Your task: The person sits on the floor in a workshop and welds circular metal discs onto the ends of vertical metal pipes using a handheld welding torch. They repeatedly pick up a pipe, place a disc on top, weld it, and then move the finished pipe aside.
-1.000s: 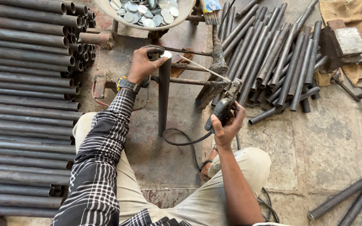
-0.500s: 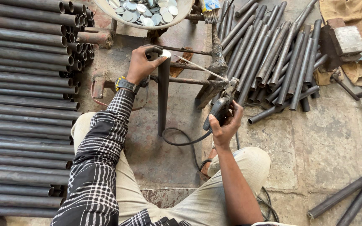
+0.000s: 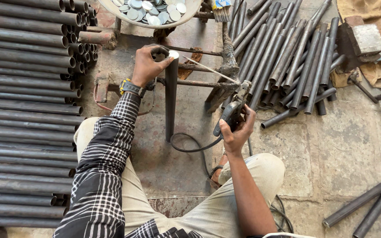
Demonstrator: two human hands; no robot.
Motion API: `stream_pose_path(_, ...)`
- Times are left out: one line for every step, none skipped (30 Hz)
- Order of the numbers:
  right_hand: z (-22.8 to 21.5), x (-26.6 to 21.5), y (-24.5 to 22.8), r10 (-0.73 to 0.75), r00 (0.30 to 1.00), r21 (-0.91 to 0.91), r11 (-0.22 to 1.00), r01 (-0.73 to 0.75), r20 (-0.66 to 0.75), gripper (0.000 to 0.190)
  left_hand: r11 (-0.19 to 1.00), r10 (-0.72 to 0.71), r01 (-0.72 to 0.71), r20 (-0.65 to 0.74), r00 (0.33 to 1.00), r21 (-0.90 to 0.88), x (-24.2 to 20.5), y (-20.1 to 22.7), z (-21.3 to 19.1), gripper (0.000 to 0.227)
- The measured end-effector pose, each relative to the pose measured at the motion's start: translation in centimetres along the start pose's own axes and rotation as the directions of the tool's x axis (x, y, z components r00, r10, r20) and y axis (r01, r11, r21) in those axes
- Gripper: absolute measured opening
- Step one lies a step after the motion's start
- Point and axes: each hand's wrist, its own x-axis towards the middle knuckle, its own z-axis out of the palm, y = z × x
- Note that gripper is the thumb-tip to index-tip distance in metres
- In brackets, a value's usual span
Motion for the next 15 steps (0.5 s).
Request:
stream_pose_path(0.0,0.1,0.2,0.0,1.0,-0.004,1.0,0.0,-0.002,0.061,1.0,0.006,-0.006,-0.002,1.0,0.016,0.0,0.0,0.0,0.022)
stream_pose_path(0.0,0.1,0.3,0.001,1.0,-0.007,1.0,-0.001,-0.004,0.061,0.999,0.013,-0.013,-0.004,1.0,0.033,0.0,0.0,0.0,0.022)
stream_pose_path(0.0,0.1,0.4,0.0,1.0,0.0,1.0,0.0,-0.004,0.061,0.999,0.011,-0.011,-0.003,1.0,0.04,0.0,0.0,0.0,0.022)
stream_pose_path(-0.1,0.0,0.5,0.0,1.0,0.006,1.0,0.0,-0.005,0.061,0.999,0.009,-0.009,-0.002,1.0,0.047,0.0,0.0,0.0,0.022)
stream_pose_path(-0.2,-0.1,0.6,0.0,1.0,0.013,1.0,0.0,-0.006,0.061,0.999,0.007,-0.007,-0.001,1.0,0.054,0.0,0.1,0.0,0.022)
stream_pose_path(-0.2,-0.1,0.7,0.007,1.0,0.018,1.0,-0.007,0.0,0.06,0.999,-0.014,0.014,0.004,1.0,0.046,0.1,0.1,0.0,0.023)
stream_pose_path(-0.1,0.0,0.9,0.014,1.0,0.022,1.0,-0.014,0.005,0.059,0.999,-0.036,0.036,0.009,0.999,0.038,0.1,0.1,0.0,0.023)
stream_pose_path(-0.1,0.1,1.0,0.021,1.0,0.026,0.999,-0.021,0.011,0.058,0.998,-0.058,0.058,0.014,0.998,0.029,0.1,0.1,0.0,0.023)
stream_pose_path(0.0,0.1,1.1,0.008,1.0,0.017,1.0,-0.008,0.023,0.058,0.999,-0.034,0.034,0.0,0.999,0.037,0.1,0.0,0.0,0.023)
stream_pose_path(0.0,0.2,1.2,-0.005,0.999,0.008,1.0,0.004,0.034,0.058,0.999,-0.009,0.01,-0.013,1.0,0.045,-0.1,-0.2,0.1,0.022)
stream_pose_path(0.0,0.2,1.2,-0.017,0.999,-0.001,1.0,0.017,0.045,0.058,0.998,0.015,-0.014,-0.026,1.0,0.054,-0.2,-0.5,0.2,0.022)
stream_pose_path(-0.1,0.0,1.2,-0.018,0.999,0.033,0.999,0.017,0.05,0.059,0.999,-0.038,0.039,-0.026,0.999,0.022,-0.4,-1.0,0.5,0.022)
stream_pose_path(-0.1,-0.3,1.1,-0.02,0.998,0.067,0.998,0.016,0.055,0.061,0.996,-0.092,0.092,-0.023,0.996,-0.01,-0.5,-1.6,0.8,0.022)
stream_pose_path(-0.2,-0.4,1.2,-0.023,0.998,0.102,0.995,0.016,0.059,0.062,0.989,-0.143,0.142,-0.019,0.989,-0.04,-0.6,-2.5,1.1,0.022)
stream_pose_path(-0.1,-0.5,1.3,-0.042,0.999,0.006,0.999,0.042,0.011,0.059,0.999,-0.037,0.038,-0.06,0.998,0.015,-0.7,-3.4,1.3,0.024)
